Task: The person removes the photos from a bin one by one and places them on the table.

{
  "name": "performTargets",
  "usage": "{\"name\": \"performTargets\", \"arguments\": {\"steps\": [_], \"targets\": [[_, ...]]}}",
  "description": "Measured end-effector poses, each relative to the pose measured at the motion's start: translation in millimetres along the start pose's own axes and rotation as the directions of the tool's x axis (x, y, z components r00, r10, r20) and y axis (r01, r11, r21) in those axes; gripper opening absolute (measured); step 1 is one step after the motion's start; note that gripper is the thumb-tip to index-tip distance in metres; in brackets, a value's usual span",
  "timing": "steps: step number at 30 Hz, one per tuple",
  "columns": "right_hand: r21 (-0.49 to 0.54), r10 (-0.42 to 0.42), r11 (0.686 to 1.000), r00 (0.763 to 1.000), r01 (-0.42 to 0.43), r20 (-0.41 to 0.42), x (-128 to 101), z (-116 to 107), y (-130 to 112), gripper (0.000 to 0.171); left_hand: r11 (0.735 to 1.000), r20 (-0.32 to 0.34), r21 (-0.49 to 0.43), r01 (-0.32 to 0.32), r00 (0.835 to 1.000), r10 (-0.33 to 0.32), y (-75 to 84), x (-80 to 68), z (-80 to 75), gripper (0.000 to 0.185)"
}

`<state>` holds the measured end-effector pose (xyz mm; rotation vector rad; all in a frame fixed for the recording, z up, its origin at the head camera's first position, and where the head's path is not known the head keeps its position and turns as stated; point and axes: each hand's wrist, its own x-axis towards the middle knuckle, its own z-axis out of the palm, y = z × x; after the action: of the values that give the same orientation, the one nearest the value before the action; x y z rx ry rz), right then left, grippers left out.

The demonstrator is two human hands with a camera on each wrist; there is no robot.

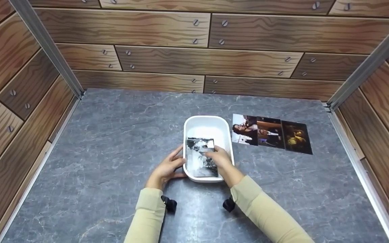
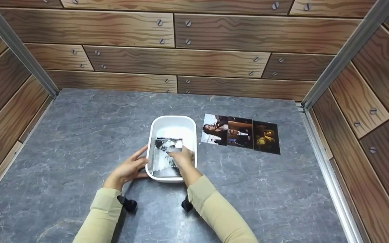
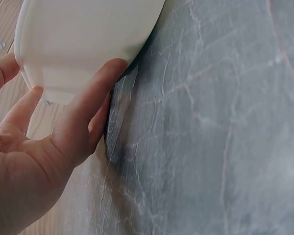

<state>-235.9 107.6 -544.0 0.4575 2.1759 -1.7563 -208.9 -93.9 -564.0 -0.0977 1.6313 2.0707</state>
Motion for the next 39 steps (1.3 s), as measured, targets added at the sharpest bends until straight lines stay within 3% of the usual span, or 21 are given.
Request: {"name": "performTargets", "arguments": {"steps": [5, 10, 12, 16, 18, 21, 28, 34, 39], "targets": [[0.040, -0.006, 0.999, 1.000, 0.005, 0.015, 5.7, -0.7, 8.5, 0.072, 1.000, 0.004, -0.002, 0.000, 1.000, 0.000, 0.6, -0.2, -0.5, 0.069], [0.087, -0.031, 0.996, 0.999, 0.029, 0.028, 41.3, -1.6, 39.5, 0.074, 1.000, 0.018, 0.009, -0.010, 1.000, 0.009, 1.2, 0.5, -0.8, 0.068], [0.115, -0.084, 0.990, 0.996, 0.082, 0.010, 52.6, -2.2, 51.7, 0.073, 1.000, 0.016, 0.011, -0.011, 1.000, 0.011, 1.4, 0.6, -0.6, 0.068], [0.092, -0.116, 0.989, 0.992, 0.120, -0.046, 26.4, -1.2, 31.7, 0.071, 1.000, 0.012, 0.005, -0.013, 1.000, 0.013, 1.0, 0.8, -0.6, 0.068], [0.066, -0.119, 0.990, 0.992, 0.122, -0.045, 2.3, -1.1, 13.0, 0.073, 1.000, 0.011, 0.001, -0.014, 1.000, 0.014, 1.1, 1.0, -0.5, 0.068], [0.073, -0.137, 0.988, 0.991, 0.137, -0.013, -15.3, 0.4, 2.4, 0.083, 1.000, 0.011, -0.005, -0.016, 1.000, 0.016, 1.3, 1.7, -0.7, 0.068], [0.120, -0.148, 0.983, 0.987, 0.139, 0.063, -17.5, 1.9, 4.6, 0.100, 1.000, 0.006, -0.001, -0.012, 1.000, 0.012, 0.8, 2.2, -1.1, 0.068], [0.120, -0.159, 0.980, 0.987, 0.161, -0.031, -17.5, -5.4, 2.8, 0.091, 1.000, 0.007, -0.002, -0.006, 1.000, 0.006, -3.3, 2.6, -1.7, 0.069], [0.219, -0.167, 0.957, 0.980, 0.188, -0.111, -19.1, -24.5, -5.8, 0.080, 1.000, 0.009, -0.014, -0.012, 1.000, 0.012, -3.7, 3.1, -1.5, 0.069]]}}
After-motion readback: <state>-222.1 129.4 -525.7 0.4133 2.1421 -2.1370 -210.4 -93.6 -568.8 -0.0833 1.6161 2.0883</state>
